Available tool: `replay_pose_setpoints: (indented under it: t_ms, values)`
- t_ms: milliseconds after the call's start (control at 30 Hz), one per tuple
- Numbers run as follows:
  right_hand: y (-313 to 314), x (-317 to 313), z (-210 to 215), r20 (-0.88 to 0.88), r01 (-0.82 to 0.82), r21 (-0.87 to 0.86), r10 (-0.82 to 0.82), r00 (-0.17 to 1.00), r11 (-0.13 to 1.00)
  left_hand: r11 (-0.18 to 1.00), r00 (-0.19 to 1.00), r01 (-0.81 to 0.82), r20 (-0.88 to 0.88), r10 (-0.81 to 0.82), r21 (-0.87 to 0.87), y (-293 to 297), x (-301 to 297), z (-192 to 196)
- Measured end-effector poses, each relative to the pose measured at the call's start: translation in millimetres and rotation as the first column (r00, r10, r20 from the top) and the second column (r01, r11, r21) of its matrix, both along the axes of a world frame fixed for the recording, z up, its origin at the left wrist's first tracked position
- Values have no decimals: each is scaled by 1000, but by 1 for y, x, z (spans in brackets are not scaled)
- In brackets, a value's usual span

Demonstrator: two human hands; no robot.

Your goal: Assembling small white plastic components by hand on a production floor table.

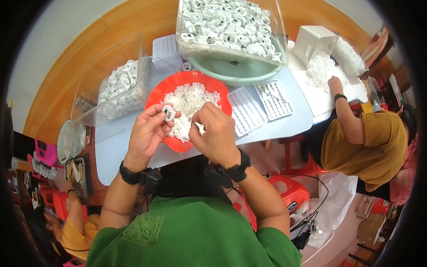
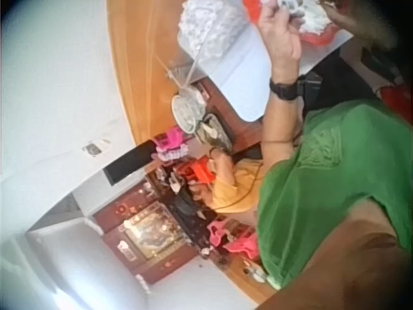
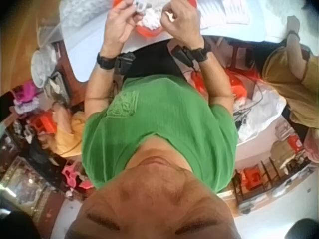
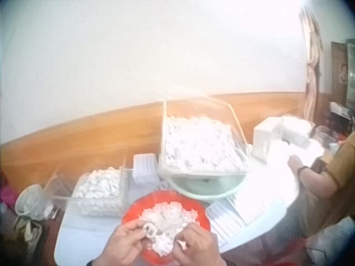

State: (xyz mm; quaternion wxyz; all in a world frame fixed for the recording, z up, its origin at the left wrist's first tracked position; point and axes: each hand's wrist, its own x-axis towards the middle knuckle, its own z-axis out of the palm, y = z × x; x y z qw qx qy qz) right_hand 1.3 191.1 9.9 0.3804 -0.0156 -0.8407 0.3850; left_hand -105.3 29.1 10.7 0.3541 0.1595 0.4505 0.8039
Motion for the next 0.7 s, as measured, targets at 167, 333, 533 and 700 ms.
replay_pose_setpoints:
  t_ms: [167, 333, 533, 700]
  values:
    - [3, 2, -1, 29, -16, 23, 16, 999, 1000, 995, 999, -40, -34, 37, -93, 10, -35, 20]
    - [-1, 0, 2, 30, -27, 7, 27, 999, 1000, 989, 991, -134, 18, 135, -67, 48, -85, 21]
    - [7, -1, -3, 41, -17, 6, 16, 999, 1000, 977, 977, -213, 20, 213, -9, 79, -97, 20]
    - [16, -15, -10, 74, -56, 188, 43, 996, 981, 983, 983, -141, -138, 124, -116, 55, -62, 35]
